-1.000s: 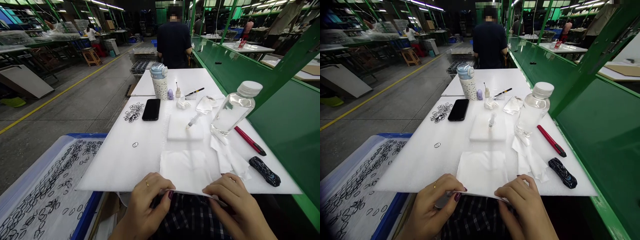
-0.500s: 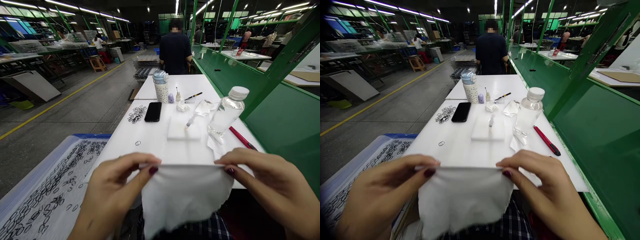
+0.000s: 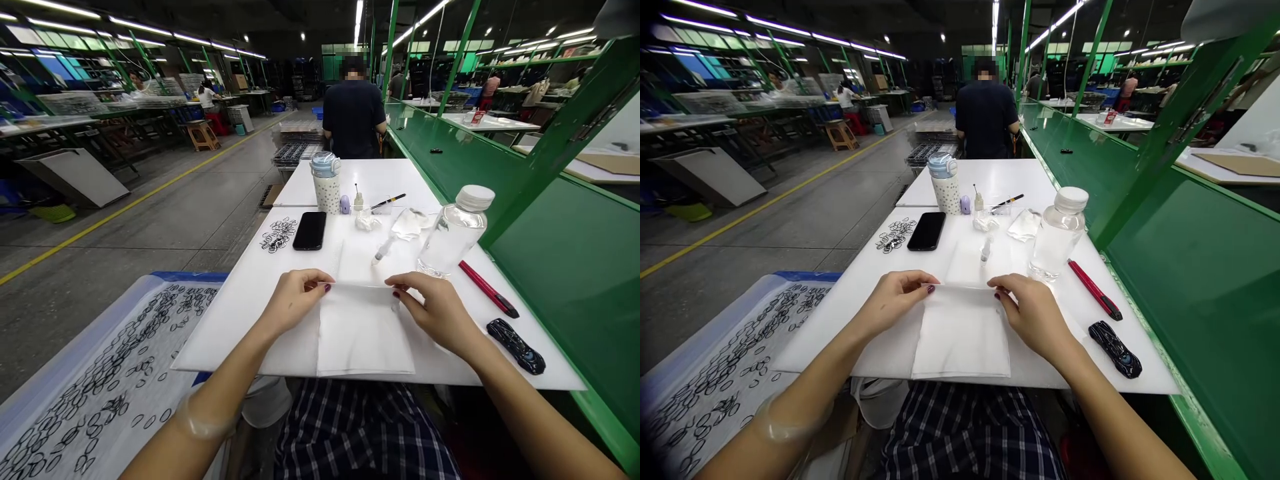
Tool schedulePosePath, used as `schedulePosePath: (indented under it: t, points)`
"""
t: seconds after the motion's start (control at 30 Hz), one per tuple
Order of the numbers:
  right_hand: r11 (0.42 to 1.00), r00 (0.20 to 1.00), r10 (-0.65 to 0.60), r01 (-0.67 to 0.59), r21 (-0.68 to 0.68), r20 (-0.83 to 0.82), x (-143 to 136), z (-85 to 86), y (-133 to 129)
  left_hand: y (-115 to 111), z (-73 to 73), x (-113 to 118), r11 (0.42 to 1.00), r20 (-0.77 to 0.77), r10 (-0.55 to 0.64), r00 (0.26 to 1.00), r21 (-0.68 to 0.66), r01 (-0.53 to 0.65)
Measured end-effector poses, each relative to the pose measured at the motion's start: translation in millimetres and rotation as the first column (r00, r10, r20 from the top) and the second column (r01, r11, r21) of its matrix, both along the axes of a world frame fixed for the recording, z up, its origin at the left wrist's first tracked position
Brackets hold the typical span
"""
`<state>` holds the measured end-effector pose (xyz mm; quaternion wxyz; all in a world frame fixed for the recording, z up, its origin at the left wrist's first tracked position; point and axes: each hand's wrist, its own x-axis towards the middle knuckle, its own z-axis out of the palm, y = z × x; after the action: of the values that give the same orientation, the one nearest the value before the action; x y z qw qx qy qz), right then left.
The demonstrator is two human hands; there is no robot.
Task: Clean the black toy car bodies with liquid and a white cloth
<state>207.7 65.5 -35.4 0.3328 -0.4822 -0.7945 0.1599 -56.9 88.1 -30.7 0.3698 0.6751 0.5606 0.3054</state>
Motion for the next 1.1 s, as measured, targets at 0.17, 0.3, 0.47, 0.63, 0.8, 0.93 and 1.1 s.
schedulePosePath:
  t: [0.17,0.3,0.47,0.63,0.8,0.93,1.1]
  points:
    - [0.989,0.994,0.090,-0.081,0.123,-0.065,4.5,3.4,-24.7,-26.5,10.6,-7.9,0.994,0.016,-0.022,1.000,0.103,0.020]
    - [0.958,0.973,0.228,-0.218,0.183,-0.031,11.9,-5.1,-51.3,-62.7,6.0,-15.5,0.919,-0.055,-0.147,0.988,0.361,0.157]
    - [0.941,0.955,0.293,-0.296,0.164,0.042,18.5,-26.0,-74.3,-99.1,-10.9,-13.3,0.818,-0.136,-0.243,0.960,0.503,0.279]
    - [0.950,0.959,0.276,-0.282,0.135,0.059,19.4,-34.4,-80.2,-110.8,-20.6,-13.4,0.795,-0.234,-0.215,0.948,0.522,0.309]
    - [0.956,0.966,0.229,-0.246,0.160,0.117,10.7,-21.4,-80.6,-108.9,-11.3,-10.1,0.768,-0.336,-0.161,0.928,0.549,0.332]
    - [0.952,0.938,0.118,-0.201,0.233,0.327,-11.3,-16.2,-82.5,-108.0,-14.3,13.1,0.713,-0.579,-0.122,0.806,0.514,0.477]
    - [0.951,0.816,-0.024,-0.160,0.265,0.578,-33.6,-33.1,-82.9,-105.7,-34.7,30.1,0.779,-0.783,-0.074,0.618,0.341,0.525]
